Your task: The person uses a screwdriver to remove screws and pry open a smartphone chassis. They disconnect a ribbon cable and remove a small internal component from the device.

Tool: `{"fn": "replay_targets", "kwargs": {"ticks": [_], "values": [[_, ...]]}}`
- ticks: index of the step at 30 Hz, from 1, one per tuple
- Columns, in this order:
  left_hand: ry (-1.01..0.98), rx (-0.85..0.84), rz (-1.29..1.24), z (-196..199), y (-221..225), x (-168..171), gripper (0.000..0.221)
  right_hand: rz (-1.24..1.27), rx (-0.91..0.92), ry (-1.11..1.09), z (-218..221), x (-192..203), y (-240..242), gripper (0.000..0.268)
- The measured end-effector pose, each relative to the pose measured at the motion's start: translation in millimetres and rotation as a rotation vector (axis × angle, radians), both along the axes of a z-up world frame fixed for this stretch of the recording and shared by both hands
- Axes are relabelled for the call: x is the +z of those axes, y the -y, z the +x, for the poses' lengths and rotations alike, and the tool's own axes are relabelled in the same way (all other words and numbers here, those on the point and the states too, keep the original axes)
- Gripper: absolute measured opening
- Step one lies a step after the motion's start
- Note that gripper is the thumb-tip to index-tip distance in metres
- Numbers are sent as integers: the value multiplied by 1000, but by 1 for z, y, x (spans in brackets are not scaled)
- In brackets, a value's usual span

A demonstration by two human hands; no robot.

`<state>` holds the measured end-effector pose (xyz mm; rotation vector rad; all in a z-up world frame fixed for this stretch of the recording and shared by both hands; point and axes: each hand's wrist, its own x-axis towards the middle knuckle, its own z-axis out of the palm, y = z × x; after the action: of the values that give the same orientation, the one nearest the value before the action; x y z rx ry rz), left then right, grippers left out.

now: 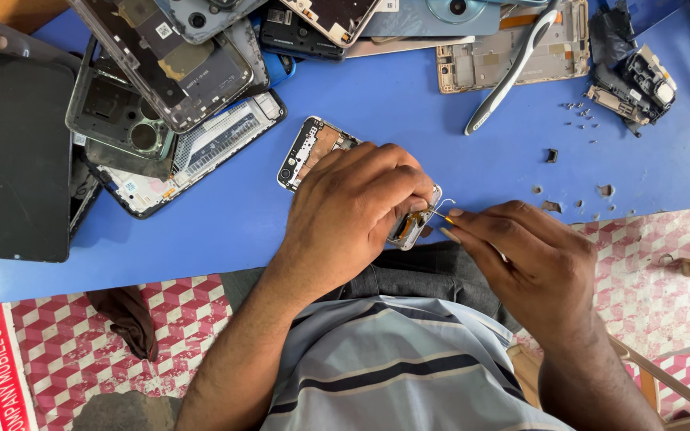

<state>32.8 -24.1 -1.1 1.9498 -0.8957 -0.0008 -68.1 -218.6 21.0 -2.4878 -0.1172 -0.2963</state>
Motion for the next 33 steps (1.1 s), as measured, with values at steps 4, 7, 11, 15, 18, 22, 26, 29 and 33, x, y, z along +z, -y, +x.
{"fn": "replay_targets", "kwargs": {"ticks": [4, 7, 11, 15, 18, 22, 26, 29, 33], "values": [[-11, 6, 13, 0, -1, 0, 14, -14, 99, 28, 8, -1, 7, 19], [-7, 16, 12, 0, 0, -1, 14, 0, 158, 48, 14, -5, 10, 19], [-14, 22, 4, 0, 0, -5, 14, -9, 227, 70, 19, -10, 15, 20], [0, 14, 2, 1, -2, -5, 17, -17, 252, 90, 20, -13, 16, 22], [-28, -8, 7, 3, -3, -4, 18, -6, 252, 98, 21, -15, 16, 22], [-31, -4, 17, 1, -3, -7, 18, -1, 259, 101, 20, -18, 17, 23], [-40, -14, 12, 3, -3, -7, 17, 6, 266, 128, 22, -20, 18, 24], [-51, -19, -6, 4, -3, -6, 15, 10, 263, 132, 23, -22, 18, 25], [-73, -22, -19, 4, -3, -5, 14, 11, 263, 128, 23, -24, 19, 27]]}}
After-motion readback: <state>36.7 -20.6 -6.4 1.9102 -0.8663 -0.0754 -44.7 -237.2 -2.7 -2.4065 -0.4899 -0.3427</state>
